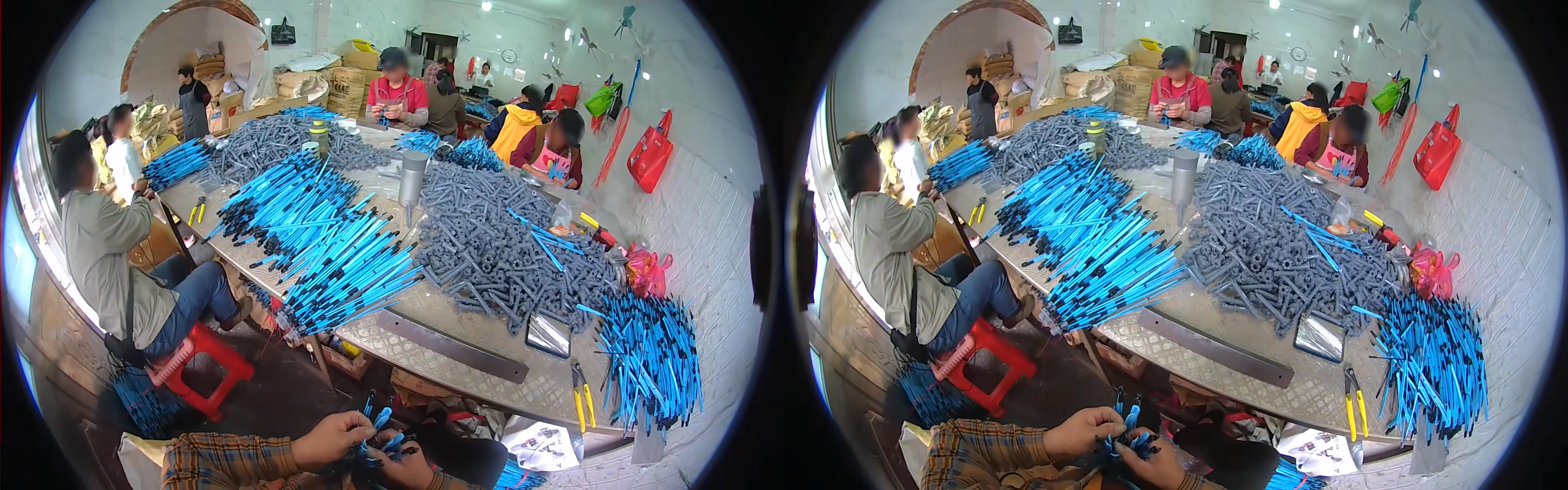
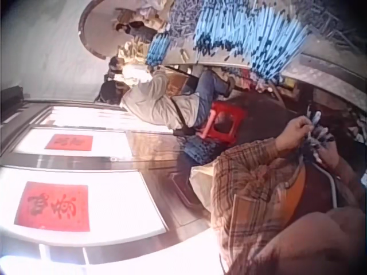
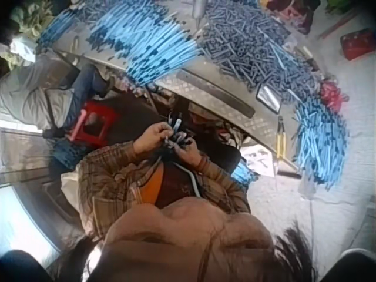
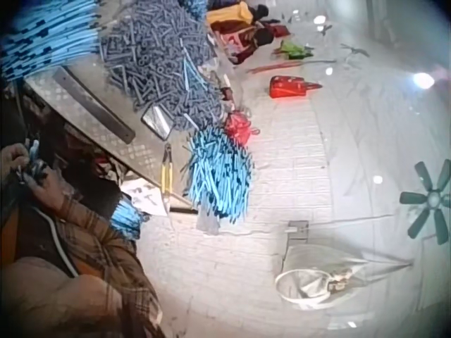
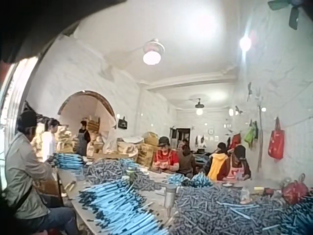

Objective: The person bundles blue plastic rods together using zip ties and pliers.

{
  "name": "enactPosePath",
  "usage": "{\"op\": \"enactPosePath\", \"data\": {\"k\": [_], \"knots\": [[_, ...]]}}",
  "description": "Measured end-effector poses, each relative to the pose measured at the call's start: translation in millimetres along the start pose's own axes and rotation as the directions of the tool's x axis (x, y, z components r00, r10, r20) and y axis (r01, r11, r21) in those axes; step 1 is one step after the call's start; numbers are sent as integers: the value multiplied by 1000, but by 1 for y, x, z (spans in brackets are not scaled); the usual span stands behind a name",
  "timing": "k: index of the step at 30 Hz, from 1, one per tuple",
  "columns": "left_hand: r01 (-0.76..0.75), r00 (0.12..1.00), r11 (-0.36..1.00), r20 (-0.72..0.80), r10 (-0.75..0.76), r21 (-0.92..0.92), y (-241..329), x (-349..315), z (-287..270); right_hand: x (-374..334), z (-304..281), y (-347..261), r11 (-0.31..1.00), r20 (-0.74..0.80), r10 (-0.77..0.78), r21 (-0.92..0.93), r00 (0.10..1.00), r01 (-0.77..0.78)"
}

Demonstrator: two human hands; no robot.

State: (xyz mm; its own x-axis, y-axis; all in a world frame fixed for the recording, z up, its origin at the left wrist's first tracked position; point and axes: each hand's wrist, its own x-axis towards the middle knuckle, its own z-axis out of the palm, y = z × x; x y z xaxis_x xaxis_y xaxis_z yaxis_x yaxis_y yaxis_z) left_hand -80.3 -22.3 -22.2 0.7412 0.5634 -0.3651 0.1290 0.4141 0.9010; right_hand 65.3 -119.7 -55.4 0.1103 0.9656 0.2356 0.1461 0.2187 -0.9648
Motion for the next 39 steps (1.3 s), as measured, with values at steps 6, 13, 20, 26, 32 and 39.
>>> {"op": "enactPosePath", "data": {"k": [6,13,20,26,32,39], "knots": [[-49,998,997,-33,51,53,0,4,6,-2,2,8,961,-94,215,197,972,-193],[-31,995,997,-88,38,77,-3,8,6,2,-8,-1,882,14,359,324,933,-344],[-88,993,988,-62,96,125,-9,11,5,-1,-7,16,882,49,370,294,928,-368],[-100,988,982,-101,117,159,-14,13,6,-7,-6,54,949,-15,-63,-310,998,55],[-119,979,962,-133,155,244,-10,10,8,5,-6,7,853,76,373,365,925,-373],[-179,942,939,-223,249,295,-10,8,12,10,-9,-18,863,80,359,350,930,-363]]}}
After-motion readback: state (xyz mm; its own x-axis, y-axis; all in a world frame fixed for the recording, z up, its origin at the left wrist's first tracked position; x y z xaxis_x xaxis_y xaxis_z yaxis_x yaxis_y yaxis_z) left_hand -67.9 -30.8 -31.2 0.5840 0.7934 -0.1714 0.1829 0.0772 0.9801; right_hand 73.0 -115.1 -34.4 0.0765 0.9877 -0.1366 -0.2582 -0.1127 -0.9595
